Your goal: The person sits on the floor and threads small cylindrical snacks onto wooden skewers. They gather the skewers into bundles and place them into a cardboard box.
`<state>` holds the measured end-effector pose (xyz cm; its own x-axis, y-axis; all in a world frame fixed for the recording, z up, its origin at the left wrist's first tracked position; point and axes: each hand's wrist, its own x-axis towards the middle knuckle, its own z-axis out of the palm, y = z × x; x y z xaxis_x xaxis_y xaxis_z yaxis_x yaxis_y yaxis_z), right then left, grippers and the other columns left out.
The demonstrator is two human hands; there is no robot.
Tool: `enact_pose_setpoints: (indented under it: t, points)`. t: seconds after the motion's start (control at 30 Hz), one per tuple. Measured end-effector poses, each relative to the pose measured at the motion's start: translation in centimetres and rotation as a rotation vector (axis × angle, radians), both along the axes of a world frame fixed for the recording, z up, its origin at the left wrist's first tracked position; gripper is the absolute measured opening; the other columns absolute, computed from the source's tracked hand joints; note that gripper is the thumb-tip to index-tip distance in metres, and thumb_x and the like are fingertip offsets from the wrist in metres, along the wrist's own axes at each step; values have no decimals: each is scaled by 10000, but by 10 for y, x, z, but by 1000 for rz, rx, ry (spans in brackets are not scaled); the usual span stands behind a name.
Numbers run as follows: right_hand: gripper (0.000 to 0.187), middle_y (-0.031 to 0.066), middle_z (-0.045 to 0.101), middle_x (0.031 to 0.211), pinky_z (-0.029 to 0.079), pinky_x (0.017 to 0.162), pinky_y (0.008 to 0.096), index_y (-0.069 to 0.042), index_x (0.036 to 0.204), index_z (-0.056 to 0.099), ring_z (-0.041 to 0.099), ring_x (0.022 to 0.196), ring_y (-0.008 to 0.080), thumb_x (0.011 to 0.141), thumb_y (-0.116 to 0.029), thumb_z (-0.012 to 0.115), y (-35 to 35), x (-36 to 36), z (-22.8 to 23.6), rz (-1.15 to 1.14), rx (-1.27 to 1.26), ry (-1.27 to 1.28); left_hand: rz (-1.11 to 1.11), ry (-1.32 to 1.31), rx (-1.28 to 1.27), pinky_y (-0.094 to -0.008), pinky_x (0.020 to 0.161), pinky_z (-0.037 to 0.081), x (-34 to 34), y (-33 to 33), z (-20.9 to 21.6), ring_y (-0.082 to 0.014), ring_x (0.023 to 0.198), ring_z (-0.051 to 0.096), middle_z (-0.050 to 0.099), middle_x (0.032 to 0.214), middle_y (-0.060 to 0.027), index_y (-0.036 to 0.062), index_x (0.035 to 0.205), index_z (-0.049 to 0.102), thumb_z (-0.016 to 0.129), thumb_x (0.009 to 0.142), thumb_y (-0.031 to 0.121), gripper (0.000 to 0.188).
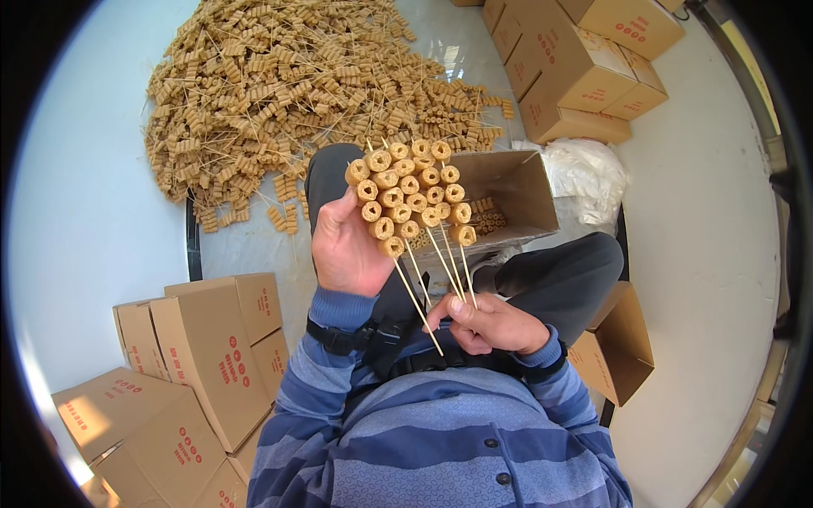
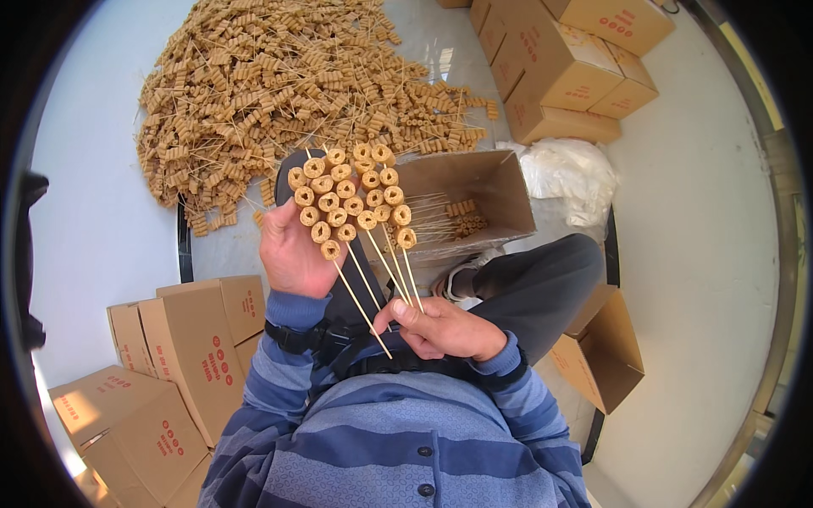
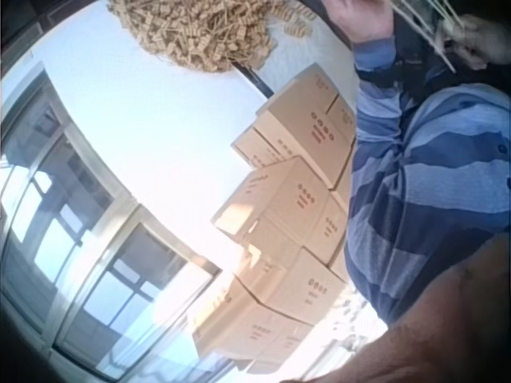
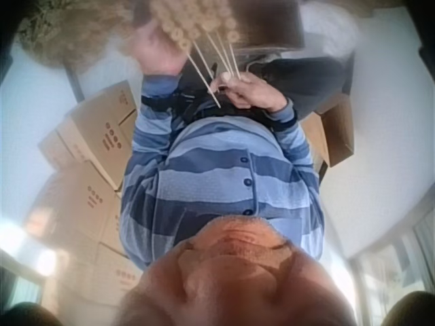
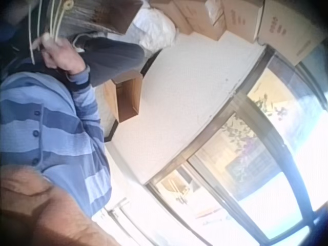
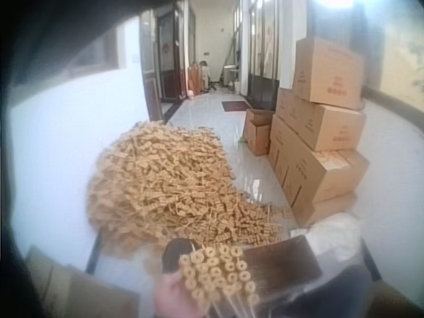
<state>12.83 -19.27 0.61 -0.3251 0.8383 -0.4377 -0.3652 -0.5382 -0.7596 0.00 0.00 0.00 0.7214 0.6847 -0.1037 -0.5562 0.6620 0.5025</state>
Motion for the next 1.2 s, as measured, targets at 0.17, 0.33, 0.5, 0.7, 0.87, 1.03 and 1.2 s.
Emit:
enact_pose_setpoints:
  t: [0.17, 0.33, 0.5, 0.7, 0.87, 1.03, 1.2]
  points:
    - [555, -64, 334, 538, 290, 435, 236, -35, 1170, 630, 326, 458, 58, 1095, -486, 316, 2, -5, 5, 1, -16, -88, -45, -38, -130, -540, 1126, 382, -9, -2, -4, -364, 1339, 497, 531, 1440, -168, 6, 1432, 472, 510, 966, 385, 602]
    - [561, -60, 334, 539, 298, 441, 237, -19, 1181, 618, 331, 460, 61, 1098, -482, 311, 5, -4, 8, 1, 7, -28, -87, -94, -202, -558, 1131, 346, -3, -4, -8, -369, 1342, 479, 508, 1456, -170, 33, 1460, 443, 551, 917, 564, 768]
    - [564, -54, 335, 534, 298, 444, 238, -10, 1192, 604, 333, 456, 64, 1100, -477, 301, 7, -9, 5, 4, -17, 7, -50, -93, -192, -563, 1108, 366, 2, -8, -10, -390, 1333, 481, 486, 1463, -208, 30, 1482, 401, 566, 896, 621, 849]
    - [596, -44, 353, 524, 302, 458, 242, 5, 1202, 587, 338, 459, 71, 1101, -485, 265, 6, -9, -2, 54, -34, -43, -31, -116, -145, -564, 1102, 387, 1, -10, -21, -386, 1330, 484, 490, 1457, -199, 38, 1478, 408, 573, 902, 611, 829]
    - [641, -26, 403, 536, 353, 491, 250, 12, 1203, 584, 391, 485, 84, 1092, -520, 245, 1, -8, -8, 74, -34, -164, 32, -112, -203, -552, 1101, 397, -1, -12, -33, -367, 1303, 507, 519, 1425, -182, 49, 1453, 443, 571, 918, 593, 774]
    - [593, 14, 464, 542, 405, 523, 286, -9, 1146, 595, 455, 491, 120, 1093, -508, 278, 1, -9, -7, -123, 42, -369, 5, -142, -212, -515, 1016, 478, -3, -8, -38, -352, 1171, 596, 609, 1295, -139, 53, 1370, 521, 584, 939, 523, 640]
    - [526, 86, 586, 641, 477, 612, 331, -22, 1125, 590, 587, 598, 187, 1091, -480, 334, 3, 5, -6, -84, -44, -700, 56, -87, -189, -476, 923, 504, -3, -5, -36, -352, 1140, 573, 574, 1299, -177, 11, 1416, 460, 608, 903, 593, 790]
